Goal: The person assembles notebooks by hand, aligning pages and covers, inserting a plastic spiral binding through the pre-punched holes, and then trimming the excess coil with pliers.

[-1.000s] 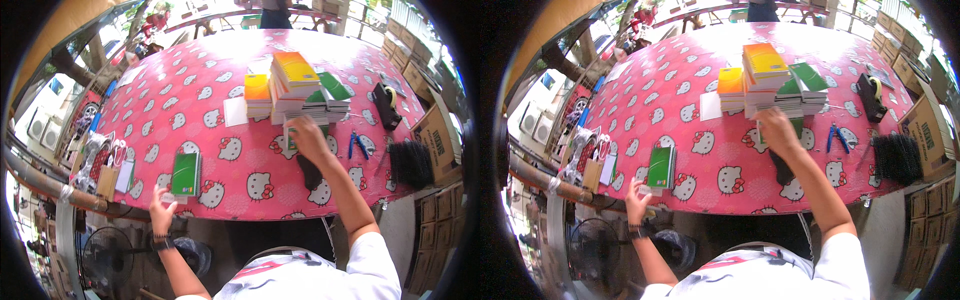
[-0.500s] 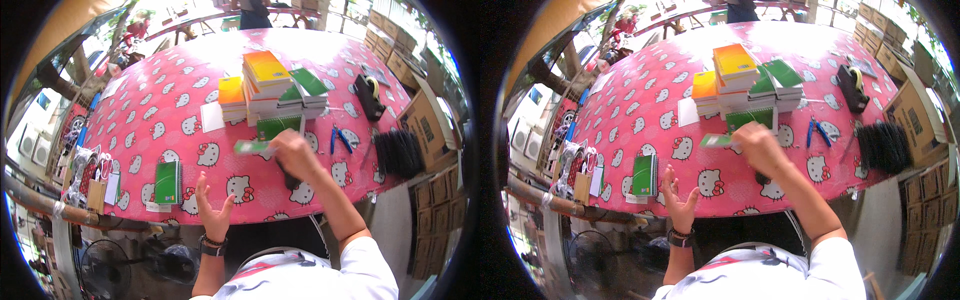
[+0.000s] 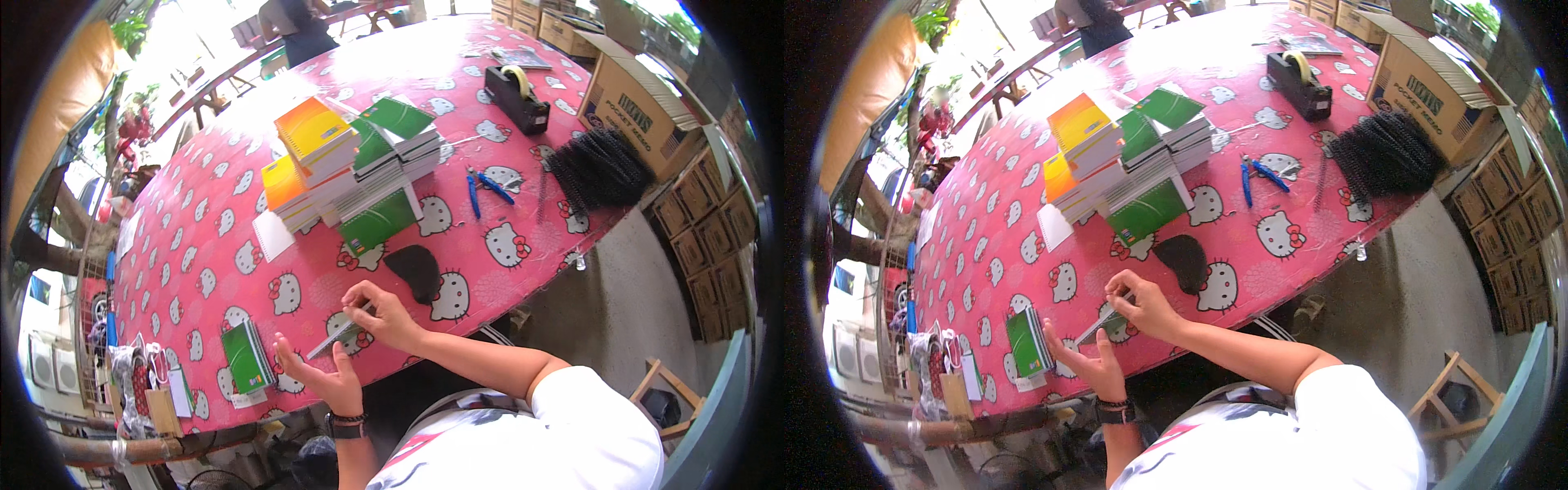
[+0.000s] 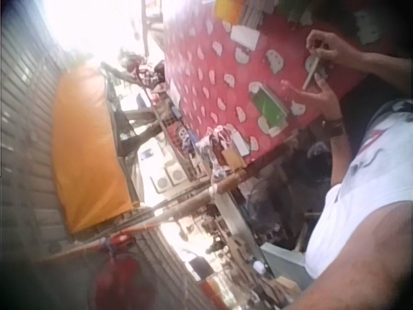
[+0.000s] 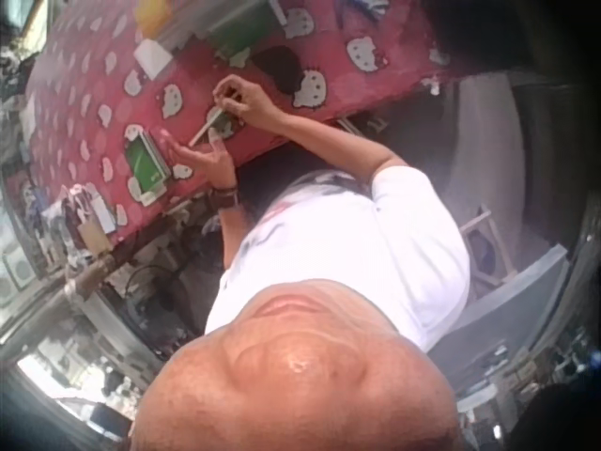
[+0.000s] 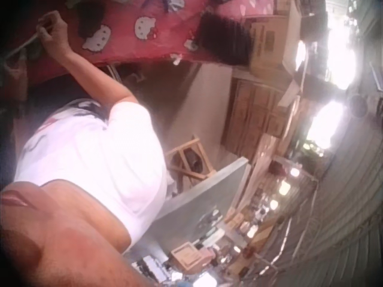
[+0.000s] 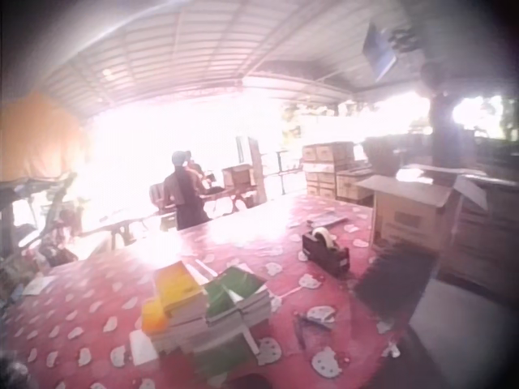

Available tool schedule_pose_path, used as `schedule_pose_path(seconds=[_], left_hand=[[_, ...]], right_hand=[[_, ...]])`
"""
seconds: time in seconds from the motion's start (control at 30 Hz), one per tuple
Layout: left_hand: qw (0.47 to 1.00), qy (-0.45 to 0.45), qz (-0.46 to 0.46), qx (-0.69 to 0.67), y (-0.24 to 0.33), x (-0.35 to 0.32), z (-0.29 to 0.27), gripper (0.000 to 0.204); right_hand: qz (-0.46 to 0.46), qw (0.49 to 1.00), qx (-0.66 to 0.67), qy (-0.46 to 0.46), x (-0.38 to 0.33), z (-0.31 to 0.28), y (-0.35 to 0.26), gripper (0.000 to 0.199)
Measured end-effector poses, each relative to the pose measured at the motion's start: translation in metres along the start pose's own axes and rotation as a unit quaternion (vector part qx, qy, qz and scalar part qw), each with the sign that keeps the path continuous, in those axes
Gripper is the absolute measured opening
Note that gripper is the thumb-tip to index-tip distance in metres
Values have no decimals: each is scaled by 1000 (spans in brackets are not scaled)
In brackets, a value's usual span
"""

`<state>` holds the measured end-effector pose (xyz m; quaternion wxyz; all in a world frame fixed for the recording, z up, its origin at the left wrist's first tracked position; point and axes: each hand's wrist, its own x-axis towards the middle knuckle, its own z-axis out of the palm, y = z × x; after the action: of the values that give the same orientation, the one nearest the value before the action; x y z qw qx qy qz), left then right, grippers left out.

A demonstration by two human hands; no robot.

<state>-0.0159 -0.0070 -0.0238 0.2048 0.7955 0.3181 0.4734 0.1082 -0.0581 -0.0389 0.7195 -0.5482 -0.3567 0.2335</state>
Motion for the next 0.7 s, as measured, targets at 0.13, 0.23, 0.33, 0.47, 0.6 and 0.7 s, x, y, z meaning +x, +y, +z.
schedule_pose_path(seconds=[0.13, 0.23, 0.33, 0.47, 0.6, 0.7], left_hand=[[982, -125, 129, 62, 8, 8, 5, 36], [977, -126, 169, 39, -1, 18, 3, 33], [974, -155, 164, 11, 1, 21, 5, 33], [979, -131, 158, 19, 1, 24, 6, 24], [975, -143, 167, -26, -1, 28, 6, 23], [973, -160, 163, -28, -1, 26, 7, 21]], right_hand=[[-69, 990, -116, -46, 13, -29, -22, 13], [-198, 921, -330, 64, 51, -124, -34, 8], [-83, 755, -561, 330, 60, -257, -50, 17], [87, 587, -730, 339, 40, -345, -18, 27], [29, 759, -594, 265, 35, -341, -24, 26], [9, 864, -479, 158, 30, -249, -49, 30]])
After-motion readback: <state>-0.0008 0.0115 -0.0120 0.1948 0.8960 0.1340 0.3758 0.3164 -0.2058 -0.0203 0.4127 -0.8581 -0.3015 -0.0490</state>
